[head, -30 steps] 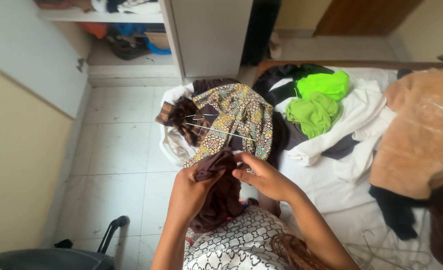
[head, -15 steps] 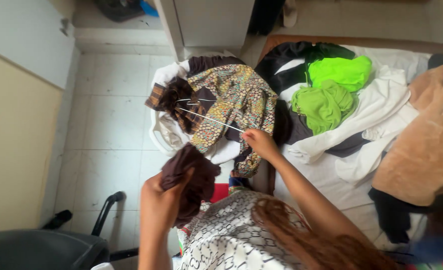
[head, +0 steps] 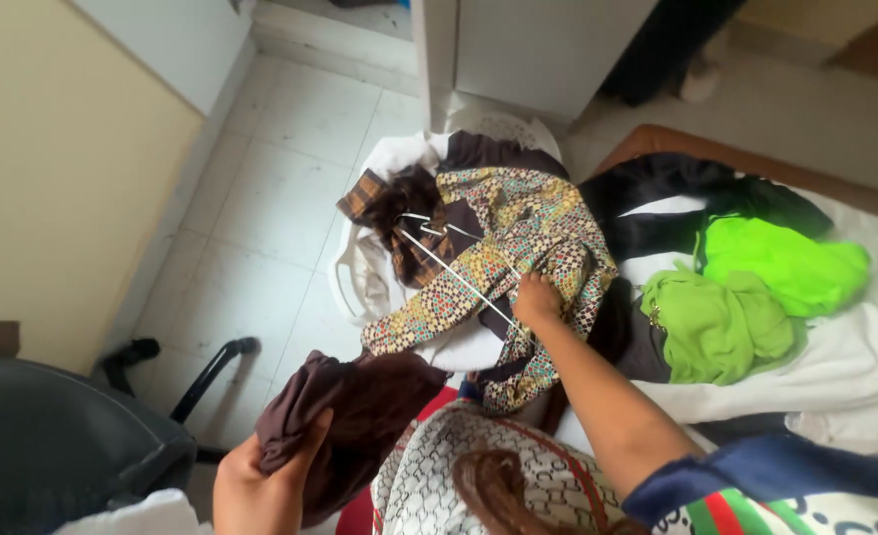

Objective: The person picks up a maroon lace garment from a pile on the bed, places it on a metal hanger, and hangs it in a white wardrobe among other clothes. The person then browses through the hanging clothes and returns to the bed to pick up another garment.

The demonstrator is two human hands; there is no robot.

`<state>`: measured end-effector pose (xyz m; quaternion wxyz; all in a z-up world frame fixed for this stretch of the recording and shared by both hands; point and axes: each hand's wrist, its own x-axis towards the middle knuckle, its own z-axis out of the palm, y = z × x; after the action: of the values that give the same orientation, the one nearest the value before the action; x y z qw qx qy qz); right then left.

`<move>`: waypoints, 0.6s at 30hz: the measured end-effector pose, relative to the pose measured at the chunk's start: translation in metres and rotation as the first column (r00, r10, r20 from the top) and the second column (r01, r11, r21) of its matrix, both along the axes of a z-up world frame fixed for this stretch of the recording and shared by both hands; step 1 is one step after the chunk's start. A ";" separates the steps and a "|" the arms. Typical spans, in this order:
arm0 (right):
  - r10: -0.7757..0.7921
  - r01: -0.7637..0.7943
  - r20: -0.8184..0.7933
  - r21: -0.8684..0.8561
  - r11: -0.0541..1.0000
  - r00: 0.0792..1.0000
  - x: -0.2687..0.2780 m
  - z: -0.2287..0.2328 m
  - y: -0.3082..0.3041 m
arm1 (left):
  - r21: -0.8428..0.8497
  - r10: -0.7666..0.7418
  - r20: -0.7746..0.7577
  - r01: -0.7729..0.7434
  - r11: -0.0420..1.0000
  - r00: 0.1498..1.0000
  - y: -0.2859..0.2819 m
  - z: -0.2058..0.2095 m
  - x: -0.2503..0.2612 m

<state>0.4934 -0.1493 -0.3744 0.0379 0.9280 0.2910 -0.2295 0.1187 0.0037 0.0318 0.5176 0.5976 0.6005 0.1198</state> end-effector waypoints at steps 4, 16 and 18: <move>-0.301 0.353 -0.253 0.192 0.916 0.920 -0.003 0.030 0.004 | 0.017 0.010 -0.021 -0.009 1.000 1.000 -0.013 -0.002 0.001; 0.439 0.306 -0.557 0.797 0.521 0.705 -0.083 0.257 0.010 | -0.037 -0.134 0.153 0.141 0.989 0.979 -0.032 0.027 0.050; 0.542 0.238 -0.577 0.787 0.570 0.611 -0.087 0.317 0.016 | -0.011 -0.155 0.208 0.161 0.987 0.966 -0.033 0.040 0.053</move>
<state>0.4066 -0.1337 -0.0573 -0.4940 0.6088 0.4367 -0.4412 0.1717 -0.0294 0.0718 0.5935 0.6205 0.4955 0.1312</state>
